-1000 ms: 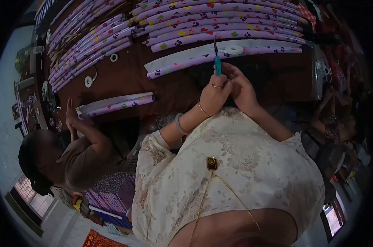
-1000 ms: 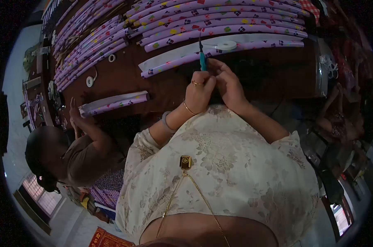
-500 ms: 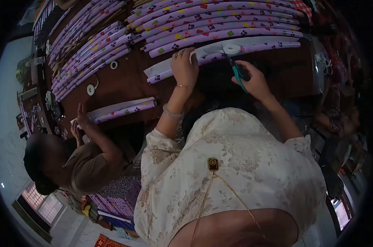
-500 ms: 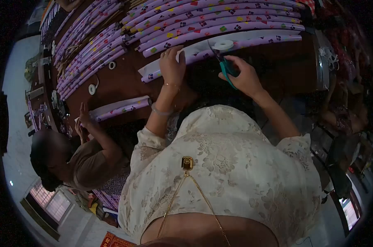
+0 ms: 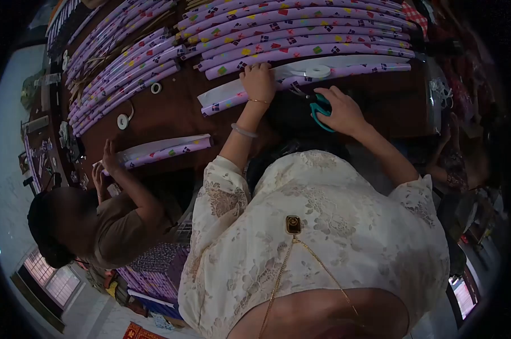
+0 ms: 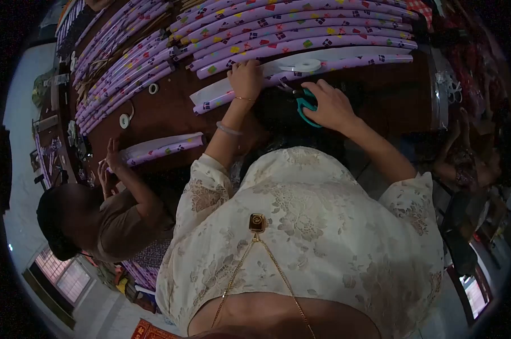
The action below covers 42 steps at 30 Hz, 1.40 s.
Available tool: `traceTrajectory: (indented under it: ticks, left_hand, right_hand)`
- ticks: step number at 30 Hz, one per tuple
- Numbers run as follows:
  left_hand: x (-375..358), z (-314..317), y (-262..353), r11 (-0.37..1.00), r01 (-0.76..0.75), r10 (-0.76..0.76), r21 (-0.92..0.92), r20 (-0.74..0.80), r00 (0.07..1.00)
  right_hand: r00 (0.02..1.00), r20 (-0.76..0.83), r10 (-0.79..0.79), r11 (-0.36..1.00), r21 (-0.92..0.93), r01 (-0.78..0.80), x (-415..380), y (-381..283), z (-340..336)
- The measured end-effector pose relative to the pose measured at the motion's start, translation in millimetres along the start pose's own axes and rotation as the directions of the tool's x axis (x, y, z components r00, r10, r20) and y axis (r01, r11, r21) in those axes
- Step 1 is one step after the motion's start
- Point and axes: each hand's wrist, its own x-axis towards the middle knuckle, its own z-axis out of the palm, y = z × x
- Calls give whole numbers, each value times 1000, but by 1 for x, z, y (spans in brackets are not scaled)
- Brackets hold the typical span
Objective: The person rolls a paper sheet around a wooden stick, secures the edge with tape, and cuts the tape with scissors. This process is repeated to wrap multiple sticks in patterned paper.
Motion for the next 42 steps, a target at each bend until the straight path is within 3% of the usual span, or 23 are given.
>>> traceTrajectory:
  ticks: [4,7,9,12,16,24,31,33,40,42]
  left_hand:
    - [-2,5,2,999,16,-16,-42,1,1000]
    - [0,10,1,994,89,-83,-58,106,991]
    - [0,10,2,992,91,-83,-83,89,993]
    - [3,3,9,992,127,-125,5,197,972]
    - [5,5,10,989,149,-146,5,213,966]
    - [12,3,13,981,170,-191,90,335,923]
    - [11,6,12,978,183,-204,95,326,923]
    - [12,8,10,981,163,-188,101,338,922]
    - [10,4,15,975,188,-218,118,349,911]
    - [8,9,12,985,116,-148,129,281,948]
  right_hand:
    - [1000,5,20,999,27,-20,16,-3,-2]
    - [997,23,67,998,-9,-67,30,-4,-2]
    - [991,108,79,997,-13,-78,40,-1,1]
    - [989,106,101,990,-107,-90,48,2,7]
    - [976,187,109,993,-64,-98,54,3,0]
    - [974,160,158,980,-143,-136,54,-5,-5]
    - [978,104,184,972,-171,-164,53,-6,0]
    - [992,26,120,971,-212,-112,53,-3,7]
    - [996,-8,86,974,-210,-85,48,-7,8]
    - [998,-55,13,981,-191,-23,47,-4,12]
